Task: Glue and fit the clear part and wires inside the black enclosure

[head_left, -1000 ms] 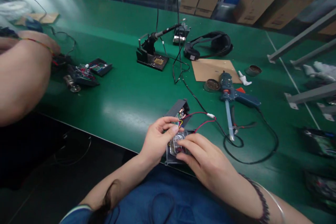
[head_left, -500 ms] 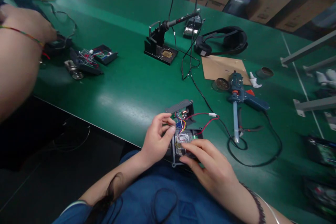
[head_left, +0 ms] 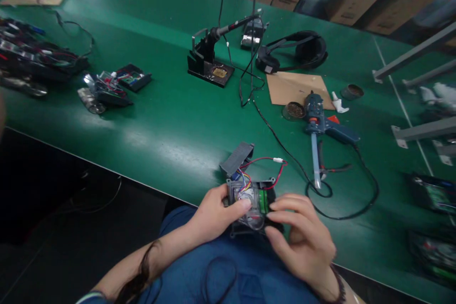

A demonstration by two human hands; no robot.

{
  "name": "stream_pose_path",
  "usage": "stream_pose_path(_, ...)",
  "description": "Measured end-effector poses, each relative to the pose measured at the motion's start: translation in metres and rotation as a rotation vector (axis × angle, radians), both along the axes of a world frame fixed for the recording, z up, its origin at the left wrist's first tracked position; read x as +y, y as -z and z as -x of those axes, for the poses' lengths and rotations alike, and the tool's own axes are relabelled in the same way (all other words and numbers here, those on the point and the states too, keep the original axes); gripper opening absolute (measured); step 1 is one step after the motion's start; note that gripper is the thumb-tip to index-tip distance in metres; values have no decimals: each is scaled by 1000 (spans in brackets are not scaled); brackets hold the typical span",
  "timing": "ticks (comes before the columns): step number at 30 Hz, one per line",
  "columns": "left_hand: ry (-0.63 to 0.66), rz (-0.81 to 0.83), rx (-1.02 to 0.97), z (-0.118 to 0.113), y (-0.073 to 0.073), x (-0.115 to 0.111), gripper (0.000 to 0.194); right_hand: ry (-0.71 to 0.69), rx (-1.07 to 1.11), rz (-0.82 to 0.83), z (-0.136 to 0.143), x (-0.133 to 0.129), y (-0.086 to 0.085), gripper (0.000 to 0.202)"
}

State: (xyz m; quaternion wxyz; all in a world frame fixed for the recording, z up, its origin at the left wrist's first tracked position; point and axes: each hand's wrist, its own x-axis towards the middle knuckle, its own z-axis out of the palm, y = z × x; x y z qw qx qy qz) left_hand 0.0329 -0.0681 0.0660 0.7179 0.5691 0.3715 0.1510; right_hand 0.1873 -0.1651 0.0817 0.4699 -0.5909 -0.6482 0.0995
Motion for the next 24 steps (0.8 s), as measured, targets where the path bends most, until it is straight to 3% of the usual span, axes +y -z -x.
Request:
stream_pose_path(3, -3, 1, -26, 0, 0, -2, 40, 299, 154, 154, -1, -7, 14, 14)
stream_pose_path(6, -24, 2, -35, 1, 0, -5, 42, 198, 363, 436, 5, -5, 22, 41)
stream_pose_path(8, -48, 7, -26, 1, 0, -7, 43, 97, 445, 518, 9, 0, 21, 46)
stream_pose_path(16, -37, -68, -18, 4, 1, -10, 41, 70, 670, 562, 10, 12, 15, 54)
stream_pose_path(24, -32, 27, 42, 2, -1, -5, 44, 62, 749, 487, 8, 16, 18, 34)
